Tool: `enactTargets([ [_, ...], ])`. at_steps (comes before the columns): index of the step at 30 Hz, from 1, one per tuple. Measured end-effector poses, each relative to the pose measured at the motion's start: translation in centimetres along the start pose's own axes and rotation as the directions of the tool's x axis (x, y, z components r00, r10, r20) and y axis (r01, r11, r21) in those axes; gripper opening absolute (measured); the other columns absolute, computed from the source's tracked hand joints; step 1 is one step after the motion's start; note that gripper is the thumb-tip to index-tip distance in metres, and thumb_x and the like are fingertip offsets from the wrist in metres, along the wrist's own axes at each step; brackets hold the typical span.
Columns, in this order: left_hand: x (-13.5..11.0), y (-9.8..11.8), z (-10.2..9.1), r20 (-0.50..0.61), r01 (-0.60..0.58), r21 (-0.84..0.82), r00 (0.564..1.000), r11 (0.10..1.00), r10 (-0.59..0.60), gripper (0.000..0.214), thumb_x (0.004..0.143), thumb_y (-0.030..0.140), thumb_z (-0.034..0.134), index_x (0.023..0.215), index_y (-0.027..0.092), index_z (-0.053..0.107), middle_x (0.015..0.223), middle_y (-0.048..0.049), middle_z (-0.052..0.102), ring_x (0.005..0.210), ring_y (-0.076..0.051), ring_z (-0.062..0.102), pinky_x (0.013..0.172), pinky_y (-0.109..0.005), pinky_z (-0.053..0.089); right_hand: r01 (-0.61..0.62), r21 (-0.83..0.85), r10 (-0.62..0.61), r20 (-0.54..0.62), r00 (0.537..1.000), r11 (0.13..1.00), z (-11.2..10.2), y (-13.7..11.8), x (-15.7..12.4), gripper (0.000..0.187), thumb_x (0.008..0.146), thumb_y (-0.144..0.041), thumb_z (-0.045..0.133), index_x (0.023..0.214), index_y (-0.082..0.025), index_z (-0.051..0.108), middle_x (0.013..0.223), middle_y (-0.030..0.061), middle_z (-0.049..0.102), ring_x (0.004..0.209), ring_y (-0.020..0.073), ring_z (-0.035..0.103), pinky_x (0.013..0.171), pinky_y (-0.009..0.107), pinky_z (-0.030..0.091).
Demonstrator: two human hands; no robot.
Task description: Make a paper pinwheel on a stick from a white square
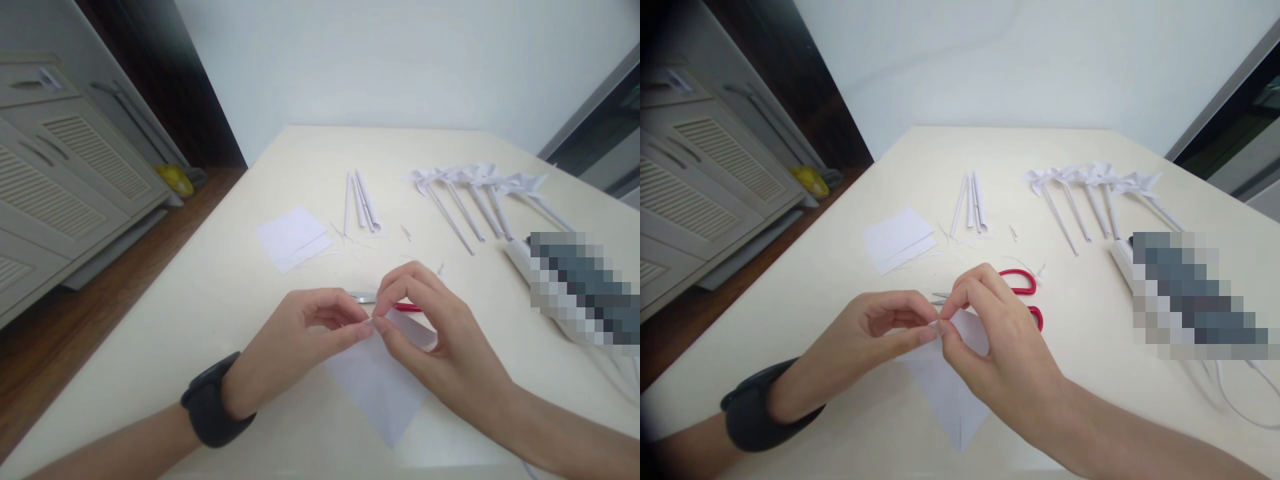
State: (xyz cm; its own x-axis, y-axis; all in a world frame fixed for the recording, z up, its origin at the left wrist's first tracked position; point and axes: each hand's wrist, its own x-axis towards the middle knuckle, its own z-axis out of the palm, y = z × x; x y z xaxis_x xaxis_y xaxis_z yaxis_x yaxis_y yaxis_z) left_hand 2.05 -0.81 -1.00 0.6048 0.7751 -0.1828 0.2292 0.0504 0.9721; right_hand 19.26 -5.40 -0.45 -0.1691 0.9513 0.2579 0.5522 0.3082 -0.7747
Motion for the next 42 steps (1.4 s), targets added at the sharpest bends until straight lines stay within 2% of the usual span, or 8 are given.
enactTargets([
  [8, -0.2, 1.2, 0.1, -0.032, -0.005, 0.219, 0.999, 0.976, 0.013, 0.015, 0.078, 0.027, 0.056, 0.072, 0.015, 0.065, 0.072, -0.0022, 0.064, 0.071, -0.016, 0.058, 0.067, -0.027, 0.047, 0.019, -0.006, -0.019, 0.055, 0.998, 1.000, -0.3, 0.0, 0.1, 0.012, 0.078, -0.010, 0.053, 0.078, -0.021, 0.053, 0.088, 0.0001, 0.052, 0.082, 0.0151, 0.052, 0.072, 0.031, 0.042],
  [15, -0.2, 1.2, 0.1, -0.010, 0.022, 0.236, 1.000, 0.972, -0.020, 0.015, 0.078, 0.026, 0.055, 0.073, 0.015, 0.064, 0.071, -0.0024, 0.062, 0.069, -0.016, 0.056, 0.061, -0.024, 0.049, 0.019, -0.021, -0.017, 0.087, 0.996, 1.000, -0.3, 0.3, 0.5, 0.010, 0.082, -0.013, 0.052, 0.077, -0.021, 0.055, 0.086, 0.0007, 0.054, 0.079, 0.0152, 0.053, 0.069, 0.030, 0.042],
  [24, -0.4, 0.6, 0.1, -0.021, -0.035, 0.274, 0.999, 0.961, 0.042, 0.016, 0.080, 0.027, 0.054, 0.074, 0.016, 0.063, 0.072, -0.0013, 0.063, 0.069, -0.015, 0.056, 0.063, -0.024, 0.046, 0.016, -0.003, -0.016, 0.094, 0.995, 1.000, -0.4, 0.3, 0.2, 0.011, 0.082, -0.012, 0.053, 0.077, -0.021, 0.055, 0.086, 0.0007, 0.054, 0.080, 0.0154, 0.053, 0.069, 0.030, 0.042],
  [29, -0.2, 1.1, 0.1, -0.006, -0.008, 0.273, 1.000, 0.962, 0.010, 0.015, 0.078, 0.024, 0.055, 0.072, 0.014, 0.064, 0.071, -0.0023, 0.063, 0.068, -0.015, 0.057, 0.063, -0.025, 0.046, 0.019, -0.001, -0.019, 0.089, 0.996, 1.000, -0.4, 0.4, 0.2, 0.011, 0.082, -0.011, 0.053, 0.077, -0.021, 0.055, 0.085, -0.0007, 0.053, 0.080, 0.0138, 0.052, 0.068, 0.028, 0.042],
  [35, -0.1, 0.4, 0.1, -0.033, -0.061, 0.270, 0.997, 0.961, 0.072, 0.014, 0.079, 0.025, 0.055, 0.072, 0.016, 0.063, 0.069, 0.0001, 0.062, 0.067, -0.013, 0.056, 0.062, -0.023, 0.046, 0.010, 0.004, -0.010, 0.079, 0.997, 1.000, -0.3, 0.5, 0.2, 0.011, 0.081, -0.010, 0.055, 0.076, -0.021, 0.055, 0.085, -0.0024, 0.053, 0.080, 0.0118, 0.051, 0.069, 0.026, 0.040],
  [42, -0.2, 0.2, 0.2, -0.027, -0.058, 0.268, 0.997, 0.962, 0.067, 0.014, 0.080, 0.025, 0.055, 0.072, 0.016, 0.062, 0.070, 0.0005, 0.062, 0.067, -0.013, 0.055, 0.063, -0.023, 0.045, 0.019, 0.017, -0.020, 0.075, 0.997, 1.000, -0.3, 0.5, 0.3, 0.011, 0.082, -0.012, 0.055, 0.076, -0.020, 0.055, 0.084, -0.0029, 0.052, 0.080, 0.0107, 0.051, 0.069, 0.025, 0.040],
])
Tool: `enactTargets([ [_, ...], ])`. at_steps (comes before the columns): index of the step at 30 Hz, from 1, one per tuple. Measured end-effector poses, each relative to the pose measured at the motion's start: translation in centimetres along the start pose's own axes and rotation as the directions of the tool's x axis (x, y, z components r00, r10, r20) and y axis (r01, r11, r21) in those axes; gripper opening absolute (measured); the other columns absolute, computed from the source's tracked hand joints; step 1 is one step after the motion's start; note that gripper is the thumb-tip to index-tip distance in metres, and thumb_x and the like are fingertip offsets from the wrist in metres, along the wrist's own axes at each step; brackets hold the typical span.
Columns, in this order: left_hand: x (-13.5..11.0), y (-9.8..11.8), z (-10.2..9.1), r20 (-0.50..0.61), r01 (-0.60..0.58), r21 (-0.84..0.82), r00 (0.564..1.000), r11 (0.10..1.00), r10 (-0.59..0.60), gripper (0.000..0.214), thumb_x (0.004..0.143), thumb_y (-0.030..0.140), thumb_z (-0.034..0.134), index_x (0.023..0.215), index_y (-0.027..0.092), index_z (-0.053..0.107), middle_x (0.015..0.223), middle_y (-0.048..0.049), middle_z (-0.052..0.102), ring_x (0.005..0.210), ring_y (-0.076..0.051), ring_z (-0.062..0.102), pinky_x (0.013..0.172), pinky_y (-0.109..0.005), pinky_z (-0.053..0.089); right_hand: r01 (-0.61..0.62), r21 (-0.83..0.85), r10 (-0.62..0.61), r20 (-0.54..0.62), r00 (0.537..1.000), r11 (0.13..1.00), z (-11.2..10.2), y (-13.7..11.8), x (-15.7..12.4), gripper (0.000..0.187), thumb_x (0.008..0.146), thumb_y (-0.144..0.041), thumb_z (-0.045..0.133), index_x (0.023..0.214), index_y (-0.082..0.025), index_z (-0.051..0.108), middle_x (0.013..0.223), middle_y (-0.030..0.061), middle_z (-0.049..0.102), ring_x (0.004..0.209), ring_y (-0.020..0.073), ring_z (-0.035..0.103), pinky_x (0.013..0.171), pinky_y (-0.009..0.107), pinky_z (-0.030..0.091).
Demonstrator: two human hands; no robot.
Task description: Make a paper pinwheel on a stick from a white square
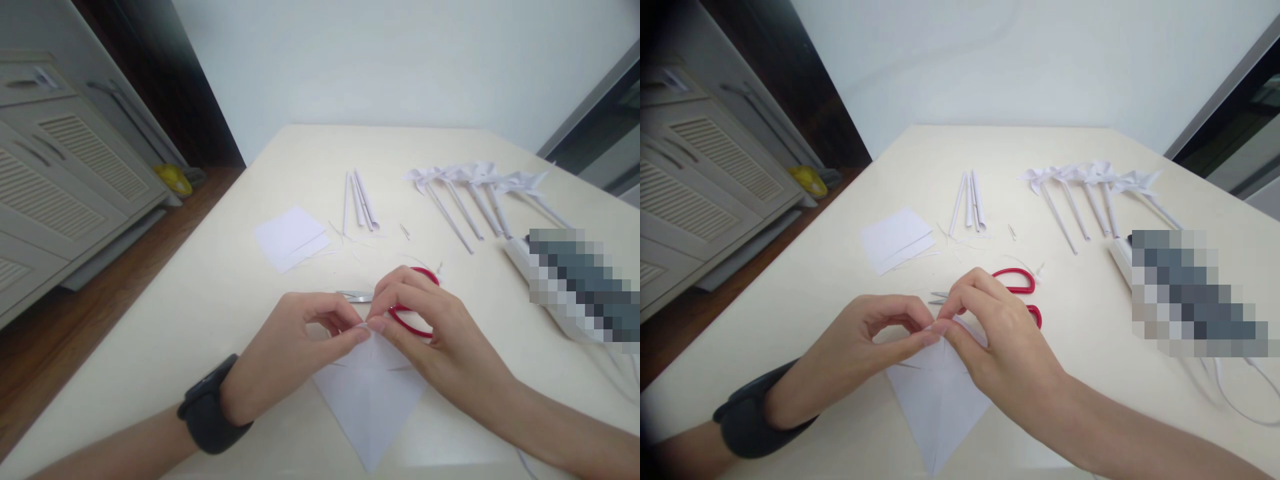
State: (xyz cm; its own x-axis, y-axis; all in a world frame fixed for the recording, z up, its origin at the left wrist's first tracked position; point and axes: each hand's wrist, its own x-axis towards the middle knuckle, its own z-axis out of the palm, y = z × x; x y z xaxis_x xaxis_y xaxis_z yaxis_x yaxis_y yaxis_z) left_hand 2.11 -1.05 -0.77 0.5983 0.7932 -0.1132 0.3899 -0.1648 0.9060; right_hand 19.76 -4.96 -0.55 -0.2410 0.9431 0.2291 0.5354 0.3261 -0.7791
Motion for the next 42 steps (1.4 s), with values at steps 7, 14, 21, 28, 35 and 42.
enactTargets([
  [7, -0.1, 0.0, 0.0, -0.007, -0.014, 0.005, 1.000, 1.000, 0.014, 0.014, 0.079, 0.025, 0.055, 0.071, 0.016, 0.063, 0.068, 0.0008, 0.062, 0.066, -0.012, 0.055, 0.062, -0.022, 0.045, -0.011, 0.008, 0.011, -0.009, 1.000, 1.000, 0.0, 0.0, -0.2, 0.012, 0.081, -0.011, 0.055, 0.075, -0.020, 0.055, 0.084, -0.0033, 0.051, 0.079, 0.0101, 0.051, 0.068, 0.025, 0.040],
  [14, -0.1, 0.0, 0.0, -0.005, -0.011, 0.007, 1.000, 1.000, 0.012, 0.014, 0.080, 0.025, 0.055, 0.071, 0.016, 0.062, 0.069, 0.0011, 0.061, 0.067, -0.012, 0.055, 0.063, -0.022, 0.045, -0.002, 0.013, 0.003, -0.014, 1.000, 1.000, 0.2, 0.0, -0.1, 0.011, 0.081, -0.012, 0.056, 0.074, -0.020, 0.054, 0.084, -0.0032, 0.051, 0.079, 0.0104, 0.051, 0.069, 0.025, 0.039],
  [21, 0.1, 0.3, 0.0, 0.004, 0.002, 0.010, 1.000, 1.000, -0.002, 0.014, 0.079, 0.024, 0.056, 0.071, 0.016, 0.063, 0.069, 0.0007, 0.062, 0.067, -0.013, 0.056, 0.063, -0.023, 0.045, 0.001, 0.017, 0.000, -0.027, 1.000, 1.000, 0.2, -0.1, -0.2, 0.011, 0.081, -0.012, 0.057, 0.074, -0.020, 0.055, 0.083, -0.0033, 0.051, 0.079, 0.0101, 0.051, 0.069, 0.025, 0.039],
  [28, -0.1, 0.3, -0.1, -0.003, -0.004, 0.003, 1.000, 1.000, 0.004, 0.013, 0.078, 0.024, 0.056, 0.071, 0.016, 0.063, 0.070, 0.0007, 0.063, 0.067, -0.013, 0.056, 0.064, -0.022, 0.045, -0.014, 0.012, 0.015, -0.035, 0.999, 1.000, 0.1, 0.0, -0.2, 0.012, 0.081, -0.012, 0.058, 0.073, -0.020, 0.054, 0.083, -0.0030, 0.051, 0.079, 0.0111, 0.051, 0.069, 0.026, 0.040],
  [35, 0.0, 0.9, -0.2, 0.009, 0.017, 0.021, 1.000, 1.000, -0.017, 0.012, 0.078, 0.021, 0.056, 0.071, 0.015, 0.065, 0.070, -0.0001, 0.064, 0.068, -0.013, 0.057, 0.065, -0.023, 0.046, -0.008, 0.010, 0.008, -0.033, 0.999, 1.000, 0.2, -0.2, -0.3, 0.013, 0.080, -0.010, 0.057, 0.073, -0.020, 0.053, 0.084, -0.0028, 0.051, 0.078, 0.0110, 0.051, 0.069, 0.026, 0.039],
  [42, 0.0, 1.3, -0.2, 0.025, 0.012, 0.020, 1.000, 1.000, -0.012, 0.013, 0.078, 0.021, 0.055, 0.073, 0.015, 0.065, 0.075, -0.0014, 0.065, 0.072, -0.015, 0.057, 0.070, -0.026, 0.046, 0.016, -0.029, -0.018, -0.077, 0.997, 0.999, 0.3, -0.4, -0.4, 0.015, 0.078, -0.007, 0.055, 0.071, -0.019, 0.051, 0.079, -0.0011, 0.048, 0.076, 0.0132, 0.050, 0.068, 0.028, 0.039],
])
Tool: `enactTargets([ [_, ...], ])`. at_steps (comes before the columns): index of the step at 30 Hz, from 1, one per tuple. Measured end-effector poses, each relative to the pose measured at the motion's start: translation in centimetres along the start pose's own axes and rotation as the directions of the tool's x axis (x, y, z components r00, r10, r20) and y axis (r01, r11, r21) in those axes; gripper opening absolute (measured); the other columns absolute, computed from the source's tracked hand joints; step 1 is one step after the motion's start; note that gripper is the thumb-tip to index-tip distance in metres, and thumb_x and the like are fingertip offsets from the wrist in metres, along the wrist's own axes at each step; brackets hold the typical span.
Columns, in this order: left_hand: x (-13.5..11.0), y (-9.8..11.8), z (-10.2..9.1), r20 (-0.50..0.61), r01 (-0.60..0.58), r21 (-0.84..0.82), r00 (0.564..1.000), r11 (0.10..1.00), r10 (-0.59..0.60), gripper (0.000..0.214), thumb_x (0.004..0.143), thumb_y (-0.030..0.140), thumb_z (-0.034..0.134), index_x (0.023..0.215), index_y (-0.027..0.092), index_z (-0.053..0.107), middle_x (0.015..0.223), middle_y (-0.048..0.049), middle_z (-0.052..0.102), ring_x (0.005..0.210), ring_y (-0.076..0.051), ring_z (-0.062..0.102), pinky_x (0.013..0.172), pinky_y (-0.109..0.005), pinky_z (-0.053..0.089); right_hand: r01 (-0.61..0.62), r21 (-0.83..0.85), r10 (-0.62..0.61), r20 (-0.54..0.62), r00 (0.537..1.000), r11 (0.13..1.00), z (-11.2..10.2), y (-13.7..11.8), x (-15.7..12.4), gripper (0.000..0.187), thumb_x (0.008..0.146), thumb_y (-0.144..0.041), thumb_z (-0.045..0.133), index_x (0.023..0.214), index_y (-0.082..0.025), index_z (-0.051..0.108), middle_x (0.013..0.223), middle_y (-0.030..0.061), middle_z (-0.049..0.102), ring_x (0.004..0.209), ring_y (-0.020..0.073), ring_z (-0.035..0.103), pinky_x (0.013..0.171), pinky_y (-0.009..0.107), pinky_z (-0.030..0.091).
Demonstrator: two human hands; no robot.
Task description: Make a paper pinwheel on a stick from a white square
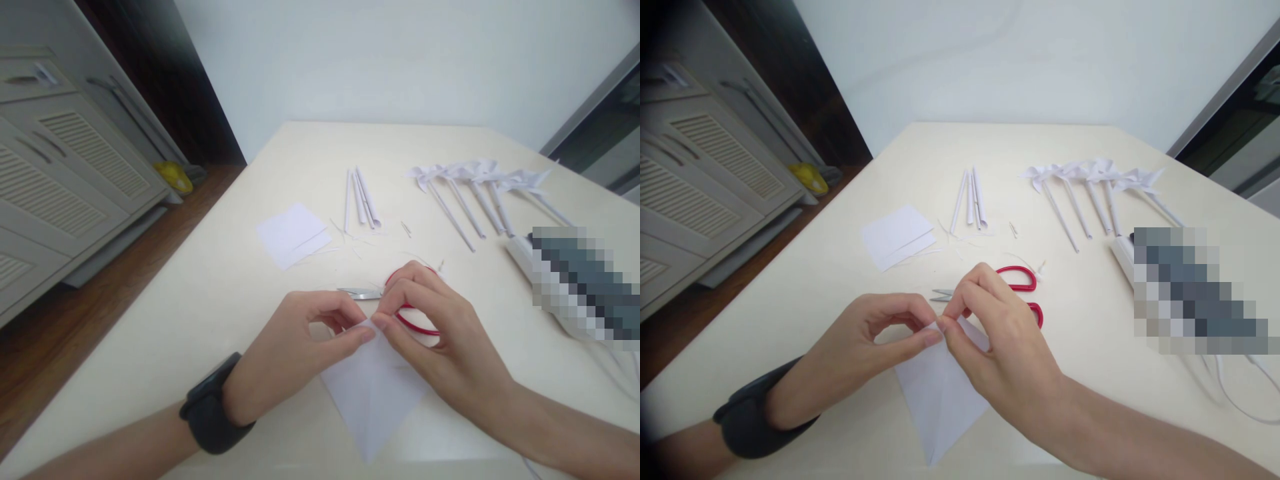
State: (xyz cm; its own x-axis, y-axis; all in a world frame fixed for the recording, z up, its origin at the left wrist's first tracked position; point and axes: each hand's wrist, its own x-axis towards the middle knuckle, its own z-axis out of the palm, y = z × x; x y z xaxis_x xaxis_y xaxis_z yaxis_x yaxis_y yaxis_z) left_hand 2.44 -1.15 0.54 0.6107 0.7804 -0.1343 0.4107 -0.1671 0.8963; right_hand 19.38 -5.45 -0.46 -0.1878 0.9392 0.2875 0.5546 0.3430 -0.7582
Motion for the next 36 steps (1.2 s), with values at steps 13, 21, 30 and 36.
enactTargets([
  [13, -0.01, -0.01, 0.09, -0.012, 0.022, -0.033, 1.000, 0.999, -0.022, 0.012, 0.078, 0.021, 0.055, 0.073, 0.015, 0.063, 0.073, -0.0005, 0.064, 0.072, -0.014, 0.056, 0.069, -0.024, 0.045, -0.022, 0.029, 0.022, 0.019, 1.000, 0.999, -0.23, 0.26, 0.24, 0.013, 0.083, -0.013, 0.052, 0.073, -0.020, 0.056, 0.080, -0.0006, 0.052, 0.074, 0.0131, 0.052, 0.067, 0.029, 0.040],
  [21, -0.06, -0.48, 0.24, -0.019, -0.010, -0.051, 1.000, 0.999, 0.009, 0.013, 0.079, 0.024, 0.055, 0.073, 0.016, 0.062, 0.072, 0.0008, 0.062, 0.071, -0.013, 0.055, 0.066, -0.023, 0.044, -0.024, 0.026, 0.023, 0.057, 0.998, 0.999, -0.25, 0.27, 0.34, 0.010, 0.080, -0.013, 0.057, 0.074, -0.021, 0.056, 0.082, -0.0004, 0.052, 0.077, 0.0146, 0.052, 0.071, 0.031, 0.040],
  [30, 0.07, 0.08, 0.02, 0.025, 0.002, 0.005, 1.000, 1.000, -0.003, 0.016, 0.080, 0.024, 0.053, 0.071, 0.015, 0.064, 0.071, -0.0009, 0.063, 0.070, -0.015, 0.056, 0.067, -0.025, 0.046, 0.002, 0.034, -0.004, 0.048, 0.999, 0.999, -0.07, 0.07, 0.16, 0.014, 0.080, -0.011, 0.055, 0.070, -0.020, 0.050, 0.079, -0.0009, 0.050, 0.073, 0.0137, 0.050, 0.066, 0.029, 0.040],
  [36, 0.03, -0.01, 0.09, 0.019, 0.001, 0.014, 1.000, 1.000, -0.001, 0.014, 0.079, 0.023, 0.055, 0.071, 0.015, 0.063, 0.072, -0.0009, 0.064, 0.071, -0.015, 0.056, 0.067, -0.025, 0.045, 0.006, 0.015, -0.007, 0.028, 1.000, 1.000, -0.01, 0.15, -0.01, 0.013, 0.080, -0.010, 0.054, 0.072, -0.020, 0.050, 0.080, -0.0006, 0.049, 0.077, 0.0142, 0.049, 0.068, 0.029, 0.039],
])
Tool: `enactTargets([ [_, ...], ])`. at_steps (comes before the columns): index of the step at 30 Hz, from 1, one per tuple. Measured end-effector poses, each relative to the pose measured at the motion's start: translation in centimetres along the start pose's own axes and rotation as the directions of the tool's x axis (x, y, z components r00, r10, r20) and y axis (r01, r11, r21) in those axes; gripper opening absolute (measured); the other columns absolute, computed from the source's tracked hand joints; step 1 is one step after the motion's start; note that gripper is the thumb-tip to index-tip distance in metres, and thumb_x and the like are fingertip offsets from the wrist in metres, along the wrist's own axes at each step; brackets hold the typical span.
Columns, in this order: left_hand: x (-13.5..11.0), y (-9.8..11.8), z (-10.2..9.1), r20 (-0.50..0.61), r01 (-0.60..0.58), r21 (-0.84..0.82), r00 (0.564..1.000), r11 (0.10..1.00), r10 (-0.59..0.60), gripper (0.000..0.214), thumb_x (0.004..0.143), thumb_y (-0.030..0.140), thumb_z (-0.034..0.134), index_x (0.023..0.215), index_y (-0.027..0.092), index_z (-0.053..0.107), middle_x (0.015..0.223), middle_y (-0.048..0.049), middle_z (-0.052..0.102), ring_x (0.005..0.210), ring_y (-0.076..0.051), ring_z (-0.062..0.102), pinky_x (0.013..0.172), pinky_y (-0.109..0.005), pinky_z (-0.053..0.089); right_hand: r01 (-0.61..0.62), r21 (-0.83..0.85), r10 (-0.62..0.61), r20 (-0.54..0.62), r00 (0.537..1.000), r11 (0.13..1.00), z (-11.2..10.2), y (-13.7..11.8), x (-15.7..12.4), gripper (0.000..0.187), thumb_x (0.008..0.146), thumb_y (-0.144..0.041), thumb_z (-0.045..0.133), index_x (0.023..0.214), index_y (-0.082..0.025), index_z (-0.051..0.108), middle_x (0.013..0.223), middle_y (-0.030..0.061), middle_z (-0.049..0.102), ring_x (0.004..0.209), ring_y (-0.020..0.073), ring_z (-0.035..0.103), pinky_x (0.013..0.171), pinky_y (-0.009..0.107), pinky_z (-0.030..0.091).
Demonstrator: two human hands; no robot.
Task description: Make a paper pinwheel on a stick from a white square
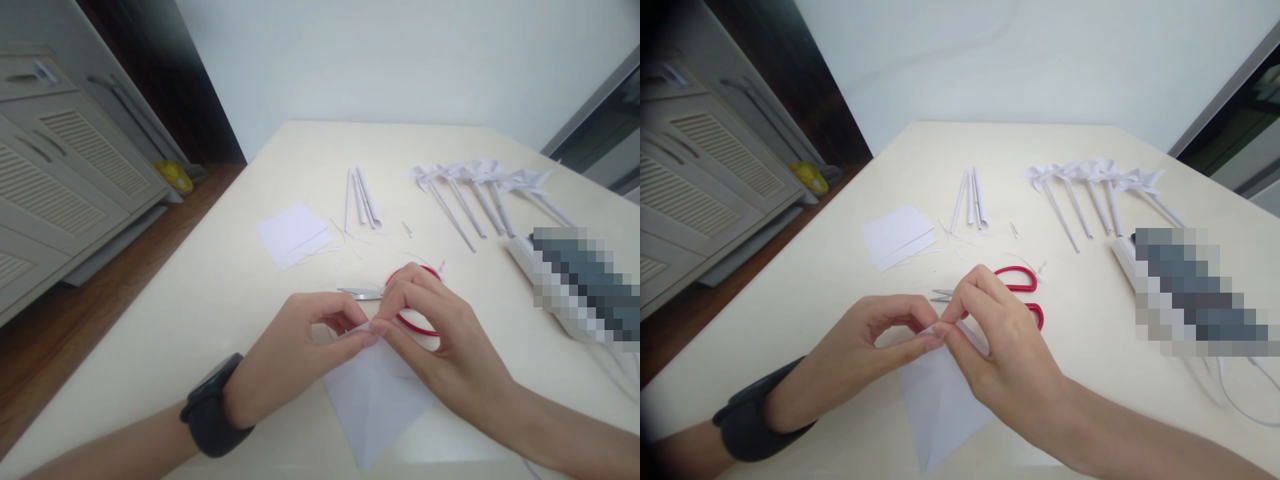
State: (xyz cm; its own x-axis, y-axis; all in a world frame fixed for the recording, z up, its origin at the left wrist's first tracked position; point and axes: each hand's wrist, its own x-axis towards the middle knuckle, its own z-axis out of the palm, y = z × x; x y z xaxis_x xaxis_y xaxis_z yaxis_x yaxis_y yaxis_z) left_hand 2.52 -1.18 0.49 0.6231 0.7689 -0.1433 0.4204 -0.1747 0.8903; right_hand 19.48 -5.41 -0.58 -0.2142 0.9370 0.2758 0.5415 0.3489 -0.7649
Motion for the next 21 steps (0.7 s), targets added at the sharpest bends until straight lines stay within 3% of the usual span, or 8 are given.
enactTargets([
  [11, -0.20, 0.13, 0.27, 0.001, -0.021, -0.015, 1.000, 1.000, 0.021, 0.014, 0.078, 0.023, 0.055, 0.070, 0.015, 0.063, 0.071, -0.0012, 0.064, 0.070, -0.015, 0.056, 0.067, -0.025, 0.045, 0.044, -0.006, -0.045, -0.041, 0.998, 0.999, 0.36, -0.12, -0.36, 0.014, 0.080, -0.010, 0.051, 0.071, -0.020, 0.049, 0.076, 0.0004, 0.047, 0.073, 0.0157, 0.048, 0.066, 0.031, 0.039],
  [21, -0.11, -0.18, 0.02, -0.045, 0.001, -0.032, 0.999, 0.999, -0.002, 0.019, 0.080, 0.028, 0.054, 0.068, 0.015, 0.060, 0.068, -0.0003, 0.060, 0.068, -0.014, 0.055, 0.065, -0.025, 0.045, 0.007, 0.018, -0.008, 0.026, 1.000, 1.000, -0.21, 0.09, 0.15, 0.007, 0.082, -0.015, 0.054, 0.080, -0.021, 0.056, 0.085, 0.0000, 0.050, 0.079, 0.0137, 0.051, 0.072, 0.030, 0.040],
])
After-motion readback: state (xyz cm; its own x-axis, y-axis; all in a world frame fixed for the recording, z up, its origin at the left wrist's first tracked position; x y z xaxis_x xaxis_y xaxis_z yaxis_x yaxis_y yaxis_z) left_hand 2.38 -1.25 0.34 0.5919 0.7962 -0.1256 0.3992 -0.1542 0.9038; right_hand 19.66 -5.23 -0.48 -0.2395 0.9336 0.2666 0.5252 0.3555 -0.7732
